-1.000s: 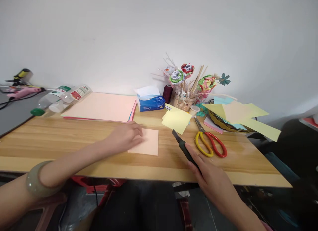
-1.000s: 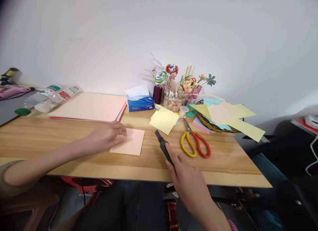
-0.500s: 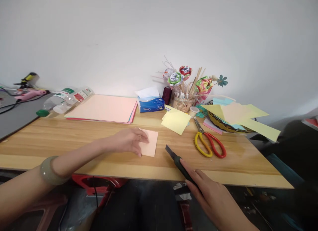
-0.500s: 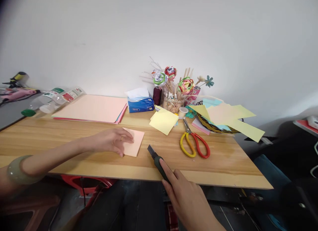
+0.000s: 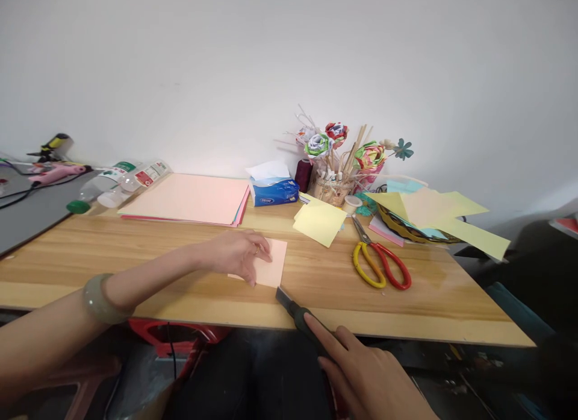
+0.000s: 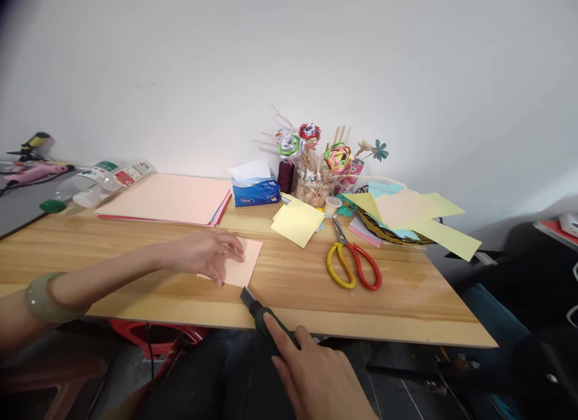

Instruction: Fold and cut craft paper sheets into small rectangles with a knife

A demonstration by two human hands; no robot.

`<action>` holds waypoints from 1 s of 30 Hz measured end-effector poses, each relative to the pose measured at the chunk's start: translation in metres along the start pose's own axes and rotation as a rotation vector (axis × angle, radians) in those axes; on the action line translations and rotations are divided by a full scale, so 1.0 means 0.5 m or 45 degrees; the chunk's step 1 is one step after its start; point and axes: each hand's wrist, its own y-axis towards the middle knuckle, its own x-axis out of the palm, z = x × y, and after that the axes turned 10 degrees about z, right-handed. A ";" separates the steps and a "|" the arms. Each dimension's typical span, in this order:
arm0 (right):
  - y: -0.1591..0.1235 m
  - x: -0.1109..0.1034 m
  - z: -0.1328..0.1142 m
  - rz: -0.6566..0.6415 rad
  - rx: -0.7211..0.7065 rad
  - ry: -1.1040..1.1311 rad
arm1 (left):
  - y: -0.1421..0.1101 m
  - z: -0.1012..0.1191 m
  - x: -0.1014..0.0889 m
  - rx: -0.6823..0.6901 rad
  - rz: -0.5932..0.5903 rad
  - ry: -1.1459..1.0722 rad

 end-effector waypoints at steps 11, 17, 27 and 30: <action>0.006 0.009 -0.006 0.036 -0.052 -0.167 | -0.001 -0.010 0.005 0.058 0.013 -0.051; 0.005 0.007 -0.008 0.111 -0.062 -0.186 | -0.001 -0.013 0.006 0.068 0.026 -0.044; 0.014 0.007 0.000 0.125 -0.051 -0.265 | 0.013 -0.014 0.030 0.017 0.150 0.176; 0.016 0.002 0.003 0.101 -0.044 -0.239 | 0.013 -0.012 0.057 -0.014 0.144 0.250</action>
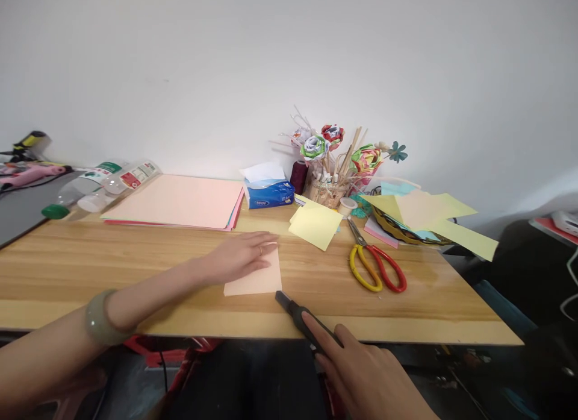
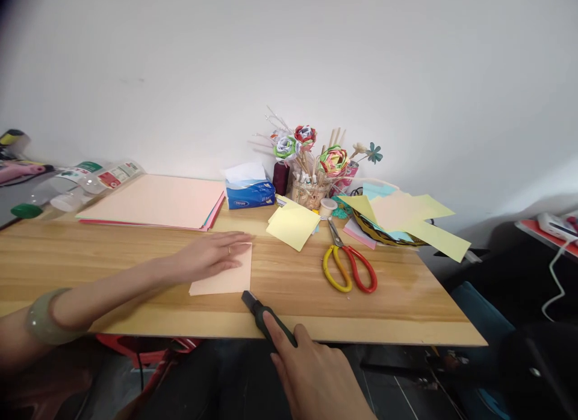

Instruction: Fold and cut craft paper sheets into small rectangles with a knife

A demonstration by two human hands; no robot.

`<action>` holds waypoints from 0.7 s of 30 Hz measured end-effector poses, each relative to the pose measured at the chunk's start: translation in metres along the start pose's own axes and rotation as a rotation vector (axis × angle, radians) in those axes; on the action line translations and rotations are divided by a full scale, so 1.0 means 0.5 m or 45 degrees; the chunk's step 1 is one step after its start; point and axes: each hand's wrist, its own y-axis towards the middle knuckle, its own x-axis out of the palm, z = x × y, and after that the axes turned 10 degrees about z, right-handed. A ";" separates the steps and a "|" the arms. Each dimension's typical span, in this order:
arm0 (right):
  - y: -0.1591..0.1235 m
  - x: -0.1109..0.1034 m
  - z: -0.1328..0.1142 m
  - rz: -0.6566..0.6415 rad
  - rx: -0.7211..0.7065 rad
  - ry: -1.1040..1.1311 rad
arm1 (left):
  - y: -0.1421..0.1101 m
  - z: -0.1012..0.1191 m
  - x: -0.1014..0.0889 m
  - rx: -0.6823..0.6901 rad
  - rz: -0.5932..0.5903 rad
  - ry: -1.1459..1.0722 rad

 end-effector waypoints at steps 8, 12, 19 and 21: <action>0.014 0.002 -0.001 0.010 0.017 -0.028 | -0.017 0.025 0.023 -0.163 -0.282 -0.032; 0.020 0.001 -0.001 -0.002 0.014 -0.017 | -0.018 0.029 0.020 -0.167 -0.295 -0.042; 0.013 0.003 0.007 -0.106 -0.014 0.025 | -0.019 0.027 0.025 -0.169 -0.288 -0.027; 0.010 0.004 0.009 -0.125 -0.002 0.023 | -0.020 0.025 0.028 -0.163 -0.273 -0.023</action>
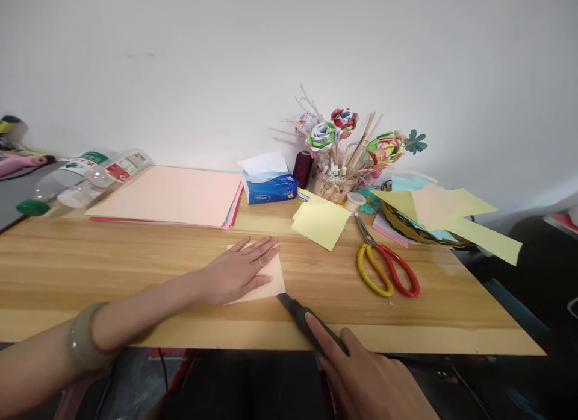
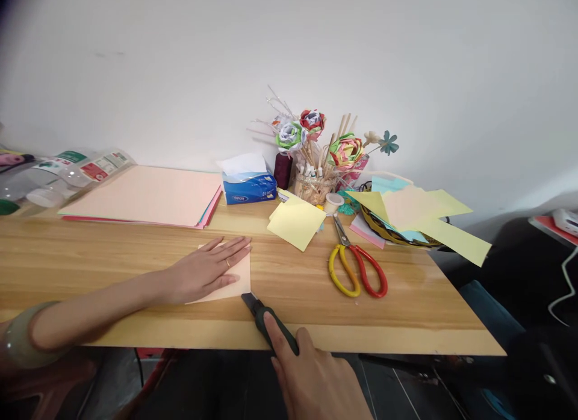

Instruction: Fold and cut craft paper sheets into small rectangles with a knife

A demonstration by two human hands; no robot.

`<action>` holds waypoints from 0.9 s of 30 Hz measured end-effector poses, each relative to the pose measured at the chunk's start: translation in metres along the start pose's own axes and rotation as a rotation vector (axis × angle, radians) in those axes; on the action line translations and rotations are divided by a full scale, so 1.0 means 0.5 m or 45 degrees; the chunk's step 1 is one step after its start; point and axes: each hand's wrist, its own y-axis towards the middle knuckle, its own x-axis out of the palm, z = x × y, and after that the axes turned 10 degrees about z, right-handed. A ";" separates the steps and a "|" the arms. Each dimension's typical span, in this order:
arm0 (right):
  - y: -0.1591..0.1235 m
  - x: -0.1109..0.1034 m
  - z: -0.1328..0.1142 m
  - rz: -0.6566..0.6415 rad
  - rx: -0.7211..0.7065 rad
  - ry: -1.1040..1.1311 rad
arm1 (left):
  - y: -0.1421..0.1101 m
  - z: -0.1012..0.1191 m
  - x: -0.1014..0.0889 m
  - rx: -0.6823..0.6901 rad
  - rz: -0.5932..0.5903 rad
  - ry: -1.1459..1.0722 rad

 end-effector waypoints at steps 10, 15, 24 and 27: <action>0.007 -0.004 0.006 -0.009 0.047 0.023 | -0.003 -0.007 0.013 0.043 0.088 0.035; 0.013 0.001 0.010 0.019 0.055 0.010 | -0.002 -0.005 0.010 0.046 0.088 0.027; 0.026 -0.002 0.022 0.109 0.002 -0.046 | -0.004 -0.006 0.012 0.045 0.100 0.045; 0.031 -0.003 0.028 0.111 0.000 -0.015 | -0.003 -0.004 0.010 0.028 0.066 0.038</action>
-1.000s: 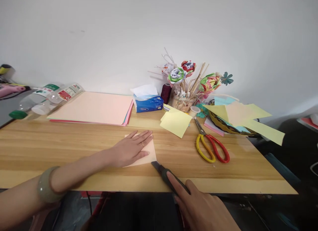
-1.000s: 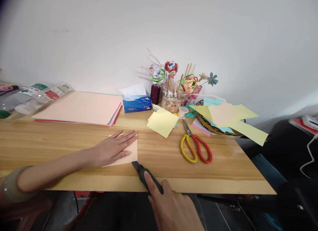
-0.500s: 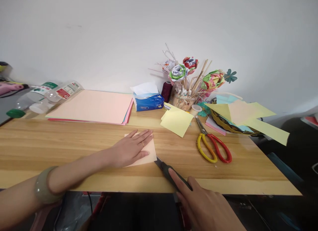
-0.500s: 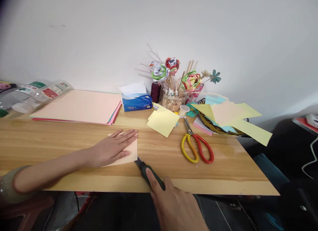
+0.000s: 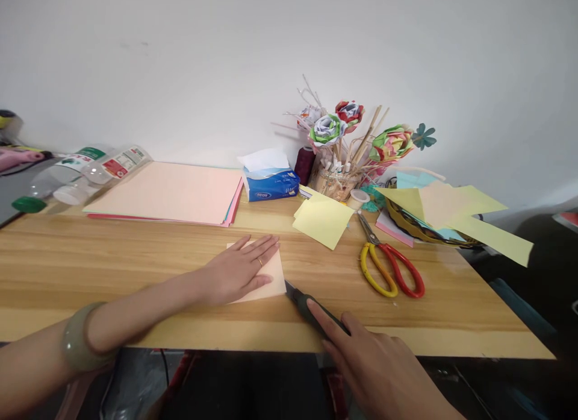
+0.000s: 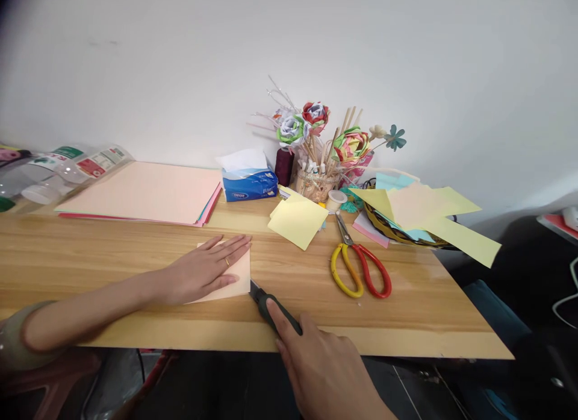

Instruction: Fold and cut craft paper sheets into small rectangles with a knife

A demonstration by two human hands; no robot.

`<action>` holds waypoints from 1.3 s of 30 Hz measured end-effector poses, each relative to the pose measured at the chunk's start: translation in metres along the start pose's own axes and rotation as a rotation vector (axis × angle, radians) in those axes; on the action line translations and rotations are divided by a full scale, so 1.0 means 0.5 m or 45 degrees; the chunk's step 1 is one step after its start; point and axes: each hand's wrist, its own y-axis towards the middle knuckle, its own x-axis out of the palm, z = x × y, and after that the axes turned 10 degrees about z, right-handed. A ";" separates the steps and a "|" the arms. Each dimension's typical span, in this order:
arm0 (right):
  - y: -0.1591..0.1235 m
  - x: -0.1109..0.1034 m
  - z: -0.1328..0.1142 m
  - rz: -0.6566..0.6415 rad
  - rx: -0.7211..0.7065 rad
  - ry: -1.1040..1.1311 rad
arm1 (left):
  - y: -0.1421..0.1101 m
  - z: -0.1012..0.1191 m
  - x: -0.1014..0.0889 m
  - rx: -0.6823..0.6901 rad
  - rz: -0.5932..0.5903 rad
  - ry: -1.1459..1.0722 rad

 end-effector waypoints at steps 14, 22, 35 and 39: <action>0.020 0.010 0.008 -0.064 0.020 0.050 | 0.004 0.005 -0.010 -0.014 -0.026 -0.022; 0.036 0.015 0.007 -0.071 0.059 -0.025 | 0.007 0.008 -0.014 -0.029 -0.063 -0.017; 0.069 0.028 0.014 -0.101 0.084 -0.007 | 0.000 0.005 -0.002 -0.015 0.060 -0.004; 0.081 0.028 0.019 -0.147 0.103 0.016 | 0.000 0.006 -0.001 -0.027 0.013 0.006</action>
